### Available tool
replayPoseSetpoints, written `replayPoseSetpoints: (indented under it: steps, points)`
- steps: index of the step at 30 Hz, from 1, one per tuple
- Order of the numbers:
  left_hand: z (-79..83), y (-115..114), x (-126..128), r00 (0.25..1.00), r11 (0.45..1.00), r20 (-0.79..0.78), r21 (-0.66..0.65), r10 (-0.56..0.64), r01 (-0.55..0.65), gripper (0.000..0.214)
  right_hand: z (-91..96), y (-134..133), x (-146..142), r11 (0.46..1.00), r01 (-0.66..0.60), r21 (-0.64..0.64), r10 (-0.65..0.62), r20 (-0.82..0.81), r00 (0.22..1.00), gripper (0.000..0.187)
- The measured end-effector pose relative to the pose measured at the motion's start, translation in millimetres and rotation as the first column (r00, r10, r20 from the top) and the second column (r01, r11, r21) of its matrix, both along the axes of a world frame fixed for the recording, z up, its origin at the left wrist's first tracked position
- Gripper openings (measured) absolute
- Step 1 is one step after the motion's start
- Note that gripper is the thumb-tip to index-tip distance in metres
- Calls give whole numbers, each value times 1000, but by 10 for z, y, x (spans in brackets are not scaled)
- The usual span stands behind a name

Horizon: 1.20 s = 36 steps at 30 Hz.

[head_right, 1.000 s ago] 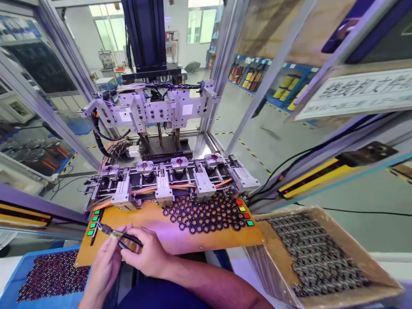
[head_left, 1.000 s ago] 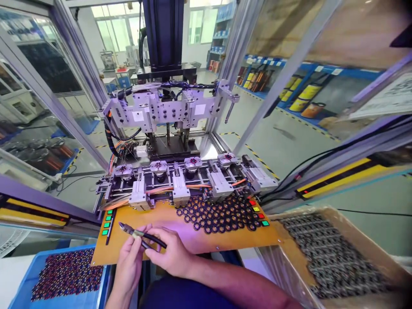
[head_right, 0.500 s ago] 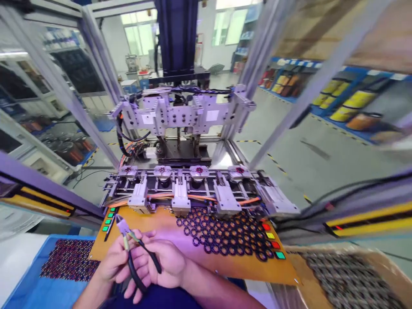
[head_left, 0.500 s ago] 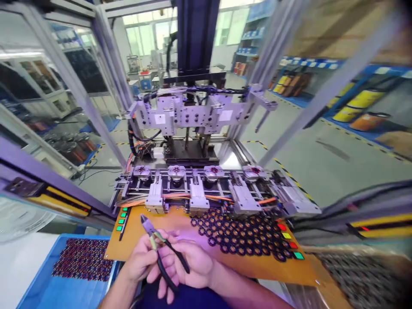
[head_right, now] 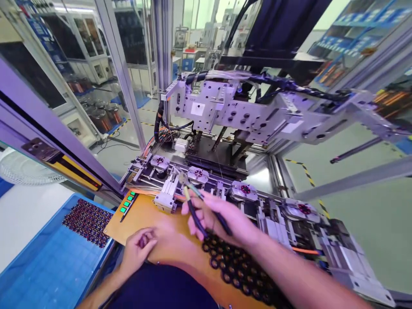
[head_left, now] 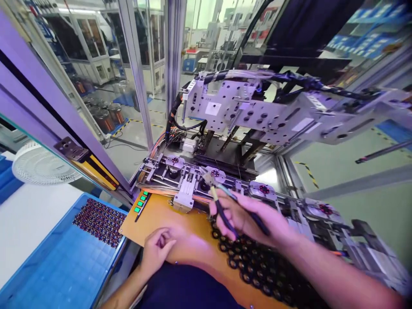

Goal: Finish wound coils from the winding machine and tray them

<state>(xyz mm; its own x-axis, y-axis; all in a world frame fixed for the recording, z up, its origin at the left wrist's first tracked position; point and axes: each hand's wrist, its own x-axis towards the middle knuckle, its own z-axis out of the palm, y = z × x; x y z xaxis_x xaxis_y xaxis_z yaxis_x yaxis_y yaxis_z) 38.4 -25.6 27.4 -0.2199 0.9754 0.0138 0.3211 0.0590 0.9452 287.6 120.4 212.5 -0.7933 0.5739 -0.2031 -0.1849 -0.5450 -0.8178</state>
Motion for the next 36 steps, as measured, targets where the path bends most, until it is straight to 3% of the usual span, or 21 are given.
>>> replayPoseSetpoints:
  steps: [5, 10, 16, 23, 29, 36]
  points:
    - [-265, 45, -153, 971, 991, -240, 123, -20, 51, 22, 545, 593, -78, 987, -80, 141, 33, 308, 951, 29]
    - [-295, 94, -169, 920, 972, -391, 203, -30, 118, 11, 735, 1042, -377, 954, -252, 165, 147, 476, 867, 21]
    - [-326, 114, -228, 880, 944, -473, 261, -55, 200, 12, 744, 1367, -928, 908, -412, 73, 241, 713, 659, 19]
    - [-354, 148, -254, 864, 935, -499, 270, -68, 229, 14, 645, 1543, -1306, 918, -396, -11, 227, 834, 503, 21]
    - [-393, 155, -268, 863, 927, -500, 283, -75, 245, 16, 619, 1581, -1385, 898, -438, -45, 251, 871, 424, 16]
    - [-342, 181, -261, 857, 931, -507, 262, -90, 253, 14, 589, 1576, -1393, 902, -431, -9, 215, 876, 431, 12]
